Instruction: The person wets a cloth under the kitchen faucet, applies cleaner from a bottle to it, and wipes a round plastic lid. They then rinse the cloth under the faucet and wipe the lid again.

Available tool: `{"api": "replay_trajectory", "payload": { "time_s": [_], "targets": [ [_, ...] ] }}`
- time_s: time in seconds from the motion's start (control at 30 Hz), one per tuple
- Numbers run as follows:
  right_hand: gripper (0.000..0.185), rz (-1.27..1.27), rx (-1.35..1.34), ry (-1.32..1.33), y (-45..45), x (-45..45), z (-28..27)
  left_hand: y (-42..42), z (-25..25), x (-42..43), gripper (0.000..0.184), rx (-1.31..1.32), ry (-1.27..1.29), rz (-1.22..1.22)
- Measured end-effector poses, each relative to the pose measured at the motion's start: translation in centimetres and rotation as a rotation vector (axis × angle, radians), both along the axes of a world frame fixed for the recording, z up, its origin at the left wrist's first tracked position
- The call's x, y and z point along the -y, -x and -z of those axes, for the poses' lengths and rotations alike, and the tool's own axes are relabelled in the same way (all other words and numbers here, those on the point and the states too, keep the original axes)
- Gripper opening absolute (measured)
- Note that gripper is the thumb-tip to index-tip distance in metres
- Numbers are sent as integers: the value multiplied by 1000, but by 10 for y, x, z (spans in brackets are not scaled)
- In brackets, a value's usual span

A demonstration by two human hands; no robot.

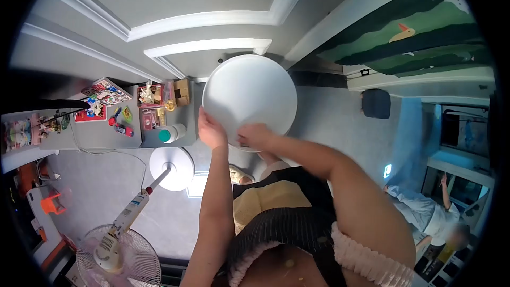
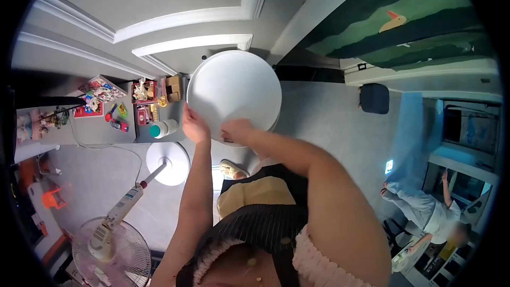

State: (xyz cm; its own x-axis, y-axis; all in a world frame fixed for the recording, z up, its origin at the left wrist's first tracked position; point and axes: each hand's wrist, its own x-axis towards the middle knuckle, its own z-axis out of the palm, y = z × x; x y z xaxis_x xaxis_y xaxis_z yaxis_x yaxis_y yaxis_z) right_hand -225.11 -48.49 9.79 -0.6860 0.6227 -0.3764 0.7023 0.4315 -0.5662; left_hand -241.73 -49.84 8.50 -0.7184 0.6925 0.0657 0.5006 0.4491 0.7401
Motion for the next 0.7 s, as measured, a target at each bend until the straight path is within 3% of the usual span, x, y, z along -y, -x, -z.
{"api": "replay_trajectory", "payload": {
  "time_s": [0.1,0.17,0.2,0.27,0.4,0.47,0.57,0.63,0.7],
  "targets": [
    [28,-270,271,52,-50,-33,-22,-3,5,3,31,-19,-42,21],
    [28,-366,523,59,-90,-80,-37,0,5,3,32,-13,-24,32],
    [28,-369,525,62,-87,-82,-47,-1,3,2,32,-10,-22,29],
    [32,-645,677,-165,-75,-82,-58,-1,-1,2,31,8,6,1],
    [37,-395,260,39,-29,5,-16,-6,-6,0,31,38,-1,-15],
    [35,55,83,210,12,18,-20,-3,-9,1,31,38,61,-1],
    [35,54,-97,420,-22,10,-5,-4,-2,2,31,6,1,20],
    [32,-26,230,470,-64,-22,-23,-5,-1,1,31,1,-6,22],
    [28,-201,474,158,-91,-64,-32,-6,-1,4,31,-3,-2,12]
  ]
}}
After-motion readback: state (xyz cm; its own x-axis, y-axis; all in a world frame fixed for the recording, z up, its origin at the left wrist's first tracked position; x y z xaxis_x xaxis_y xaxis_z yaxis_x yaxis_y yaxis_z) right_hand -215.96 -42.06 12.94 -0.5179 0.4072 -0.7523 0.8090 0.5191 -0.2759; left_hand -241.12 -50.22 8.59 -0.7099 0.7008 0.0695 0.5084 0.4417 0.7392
